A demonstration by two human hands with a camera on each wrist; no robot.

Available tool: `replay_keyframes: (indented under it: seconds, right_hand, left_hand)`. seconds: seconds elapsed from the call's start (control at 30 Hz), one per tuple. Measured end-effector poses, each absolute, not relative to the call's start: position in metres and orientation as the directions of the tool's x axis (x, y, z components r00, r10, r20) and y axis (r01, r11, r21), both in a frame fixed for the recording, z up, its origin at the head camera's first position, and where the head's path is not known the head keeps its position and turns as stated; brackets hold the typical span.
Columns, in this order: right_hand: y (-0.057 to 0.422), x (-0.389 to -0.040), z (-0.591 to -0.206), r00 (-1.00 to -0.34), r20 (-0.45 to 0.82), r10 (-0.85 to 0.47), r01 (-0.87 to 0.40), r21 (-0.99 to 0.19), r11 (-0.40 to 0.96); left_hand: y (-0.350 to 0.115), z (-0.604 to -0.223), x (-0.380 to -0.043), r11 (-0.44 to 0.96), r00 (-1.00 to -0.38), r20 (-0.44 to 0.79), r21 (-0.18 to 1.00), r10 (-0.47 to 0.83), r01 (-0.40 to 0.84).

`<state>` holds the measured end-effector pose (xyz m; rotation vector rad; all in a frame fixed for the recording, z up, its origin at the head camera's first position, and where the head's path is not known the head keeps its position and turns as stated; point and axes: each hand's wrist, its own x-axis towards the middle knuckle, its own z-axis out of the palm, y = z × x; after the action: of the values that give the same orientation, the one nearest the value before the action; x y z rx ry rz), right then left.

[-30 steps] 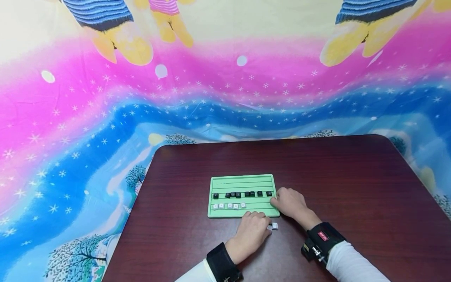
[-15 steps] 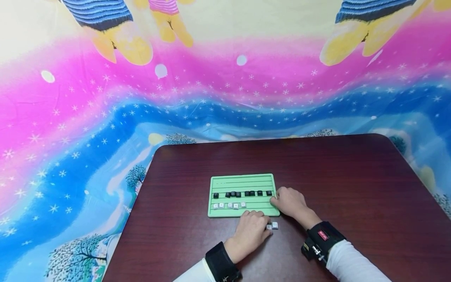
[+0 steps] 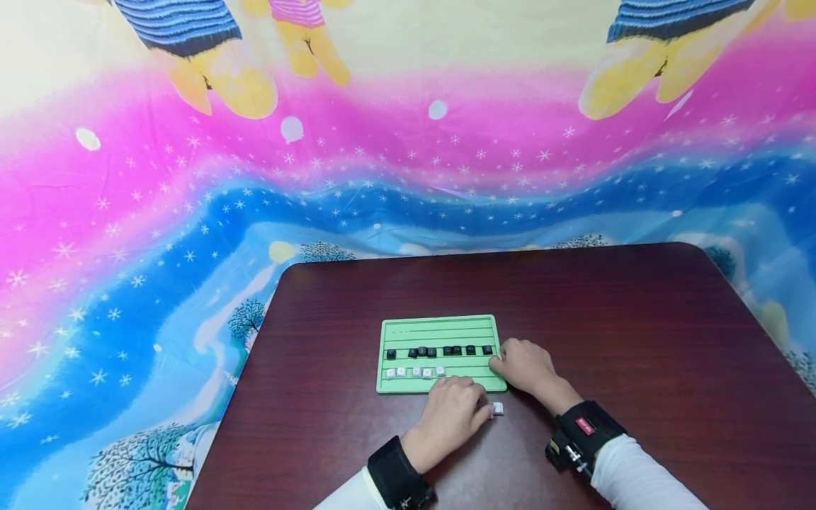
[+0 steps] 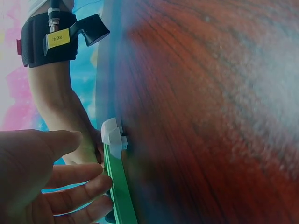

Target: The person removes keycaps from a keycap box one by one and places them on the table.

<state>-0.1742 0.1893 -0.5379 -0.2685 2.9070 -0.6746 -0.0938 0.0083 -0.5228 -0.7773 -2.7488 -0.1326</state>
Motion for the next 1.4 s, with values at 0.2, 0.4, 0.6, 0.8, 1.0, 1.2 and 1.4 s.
replay_keyframes:
  seconds: [0.2, 0.4, 0.6, 0.8, 1.0, 1.2, 1.4]
  right_hand:
    - [0.190, -0.175, -0.539, -0.974, -0.095, -0.203, -0.141, -0.446, 0.884]
    - [0.189, -0.175, -0.539, -0.973, -0.103, -0.204, -0.140, -0.440, 0.887]
    - [0.190, -0.174, -0.541, -0.974, -0.097, -0.203, -0.141, -0.438, 0.888]
    - [0.189, -0.174, -0.541, -0.974, -0.106, -0.201, -0.137, -0.434, 0.890]
    - [0.189, -0.174, -0.539, -0.973, -0.106, -0.207, -0.141, -0.441, 0.886]
    - [0.189, -0.174, -0.538, -0.972, -0.108, -0.208, -0.141, -0.442, 0.886]
    - [0.189, -0.174, -0.538, -0.972, -0.118, -0.203, -0.134, -0.432, 0.892]
  left_hand:
    - [0.005, -0.520, -0.096, 0.854, -0.811, 0.309, -0.007, 0.497, 0.521]
    - [0.001, -0.520, -0.097, 0.855, -0.803, 0.324, -0.034, 0.500, 0.518]
    - [-0.003, -0.519, -0.100, 0.859, -0.808, 0.324, -0.031, 0.493, 0.512]
    - [-0.006, -0.519, -0.102, 0.861, -0.816, 0.313, -0.008, 0.485, 0.509]
    - [-0.011, -0.520, -0.103, 0.865, -0.814, 0.346, 0.014, 0.466, 0.501]
    - [-0.013, -0.519, -0.104, 0.869, -0.819, 0.351, 0.029, 0.454, 0.494]
    - [-0.015, -0.518, -0.106, 0.876, -0.830, 0.345, 0.042, 0.439, 0.481]
